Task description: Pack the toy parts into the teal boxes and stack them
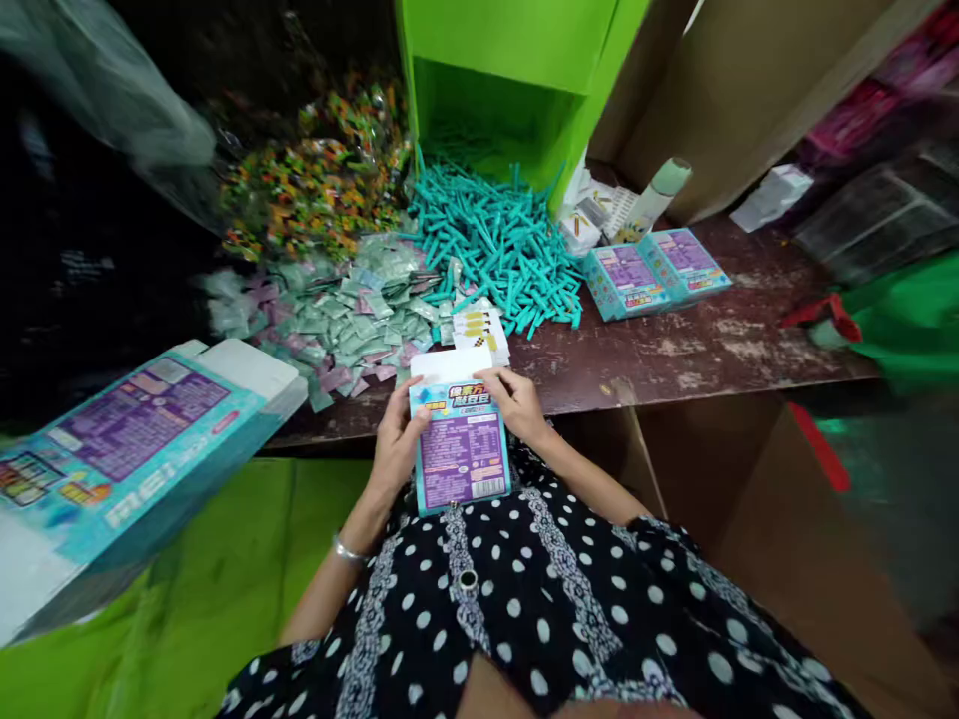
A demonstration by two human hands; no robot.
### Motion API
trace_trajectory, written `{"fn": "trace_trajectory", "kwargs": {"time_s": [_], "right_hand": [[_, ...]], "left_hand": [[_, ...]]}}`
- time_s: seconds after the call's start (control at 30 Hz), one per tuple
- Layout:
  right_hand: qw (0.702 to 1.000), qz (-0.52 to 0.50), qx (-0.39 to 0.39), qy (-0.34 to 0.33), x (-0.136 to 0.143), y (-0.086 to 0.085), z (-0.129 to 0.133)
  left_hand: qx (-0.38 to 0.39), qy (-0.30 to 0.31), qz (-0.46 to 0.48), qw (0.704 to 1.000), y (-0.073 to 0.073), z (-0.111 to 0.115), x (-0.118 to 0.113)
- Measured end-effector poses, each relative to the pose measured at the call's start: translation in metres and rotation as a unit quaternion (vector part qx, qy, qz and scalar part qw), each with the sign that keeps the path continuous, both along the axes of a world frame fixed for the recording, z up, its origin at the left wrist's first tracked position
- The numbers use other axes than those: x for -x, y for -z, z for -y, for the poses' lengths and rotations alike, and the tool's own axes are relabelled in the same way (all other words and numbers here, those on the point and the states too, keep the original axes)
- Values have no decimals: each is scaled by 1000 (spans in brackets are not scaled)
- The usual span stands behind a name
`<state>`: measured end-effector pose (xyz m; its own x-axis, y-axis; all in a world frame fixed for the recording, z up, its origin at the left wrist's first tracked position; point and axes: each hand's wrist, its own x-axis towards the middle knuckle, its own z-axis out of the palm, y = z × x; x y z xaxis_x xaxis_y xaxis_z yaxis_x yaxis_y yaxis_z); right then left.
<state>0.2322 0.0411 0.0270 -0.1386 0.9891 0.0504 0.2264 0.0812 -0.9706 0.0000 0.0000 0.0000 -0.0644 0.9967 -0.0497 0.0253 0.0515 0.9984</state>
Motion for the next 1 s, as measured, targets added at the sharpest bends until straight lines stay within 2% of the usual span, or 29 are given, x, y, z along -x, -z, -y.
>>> {"fn": "trace_trajectory", "kwargs": {"time_s": [0.07,0.17,0.23,0.3,0.37,0.43,0.6,0.7,0.83,1.0], "right_hand": [[999,9,-36,2,-1,0,-2],[996,-34,-72,43,1,-1,-4],[990,-92,-72,85,5,-2,-5],[987,-126,-55,89,7,-2,-5],[989,-137,-33,42,6,-3,-8],[989,-145,-4,-19,3,-6,-14],[976,-85,71,-189,-13,-28,-36],[950,0,76,-304,-24,-49,-47],[929,71,46,-361,-30,-72,-56],[918,100,39,-381,-26,-82,-60]], "left_hand": [[-31,-31,-62,997,-2,-9,1],[-90,-78,-90,989,-5,-19,-3],[-126,-107,-52,985,-7,-22,-8],[-132,-119,8,984,-10,-22,-12],[-120,-112,31,986,-15,-21,-10],[-92,-73,7,993,-24,-20,-3],[15,105,-36,994,-58,-34,19],[-1,174,-75,982,-76,-42,24],[-70,161,-149,973,-85,-45,20],[-85,138,-133,978,-79,-44,15]]}}
